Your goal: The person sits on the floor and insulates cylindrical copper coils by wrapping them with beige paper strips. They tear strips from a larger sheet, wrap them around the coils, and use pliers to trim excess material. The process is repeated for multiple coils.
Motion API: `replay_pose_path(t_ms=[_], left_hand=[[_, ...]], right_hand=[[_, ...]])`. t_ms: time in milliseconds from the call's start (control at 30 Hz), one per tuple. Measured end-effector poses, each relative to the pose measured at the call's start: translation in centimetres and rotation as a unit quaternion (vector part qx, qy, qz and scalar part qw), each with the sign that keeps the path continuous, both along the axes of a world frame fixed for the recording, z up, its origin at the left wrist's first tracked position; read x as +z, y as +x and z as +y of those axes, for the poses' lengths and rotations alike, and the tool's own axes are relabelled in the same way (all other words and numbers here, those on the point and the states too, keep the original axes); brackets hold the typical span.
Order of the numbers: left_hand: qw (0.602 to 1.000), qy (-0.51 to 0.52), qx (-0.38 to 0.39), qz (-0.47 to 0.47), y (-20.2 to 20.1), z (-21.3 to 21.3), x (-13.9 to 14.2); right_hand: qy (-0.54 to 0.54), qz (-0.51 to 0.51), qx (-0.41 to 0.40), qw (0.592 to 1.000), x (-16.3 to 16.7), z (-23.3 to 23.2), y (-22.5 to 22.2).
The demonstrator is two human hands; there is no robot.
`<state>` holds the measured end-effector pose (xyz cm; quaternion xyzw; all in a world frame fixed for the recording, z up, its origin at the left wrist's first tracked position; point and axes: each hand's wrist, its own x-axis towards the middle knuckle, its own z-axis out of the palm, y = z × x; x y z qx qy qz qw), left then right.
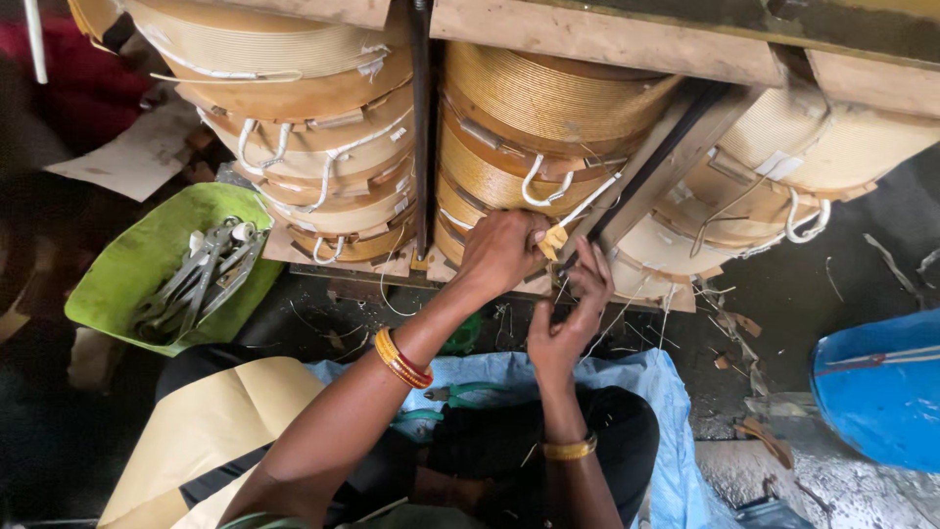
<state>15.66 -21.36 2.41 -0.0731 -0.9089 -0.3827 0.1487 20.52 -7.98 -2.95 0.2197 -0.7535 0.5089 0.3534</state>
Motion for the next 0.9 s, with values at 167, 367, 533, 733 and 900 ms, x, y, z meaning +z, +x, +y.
replay_pose_path(t_ms=[167, 367, 533, 733, 900], left_hand=[[0.999, 0.029, 0.02, 0.029, 0.0, 0.2, -0.4], [1.0, 0.018, 0.022, 0.001, 0.2, 0.4, -0.3], [0.999, 0.027, 0.001, 0.021, 0.5, -0.2, 0.3], [1.0, -0.003, -0.005, 0.011, 0.0, -0.5, 0.6], [1.0, 0.008, -0.003, 0.008, -0.1, -0.5, 0.2]], right_hand=[[0.144, 0.079, -0.069, 0.984, 0.7, -0.6, 0.1], [0.163, 0.123, -0.109, 0.973, -0.1, 2.1, -0.1], [0.3, 0.228, -0.06, 0.924, 0.7, 2.5, -3.4], [0.433, 0.345, 0.032, 0.832, 3.7, 4.6, -6.9], [0.479, 0.32, 0.127, 0.807, 6.2, 5.2, -8.2]])
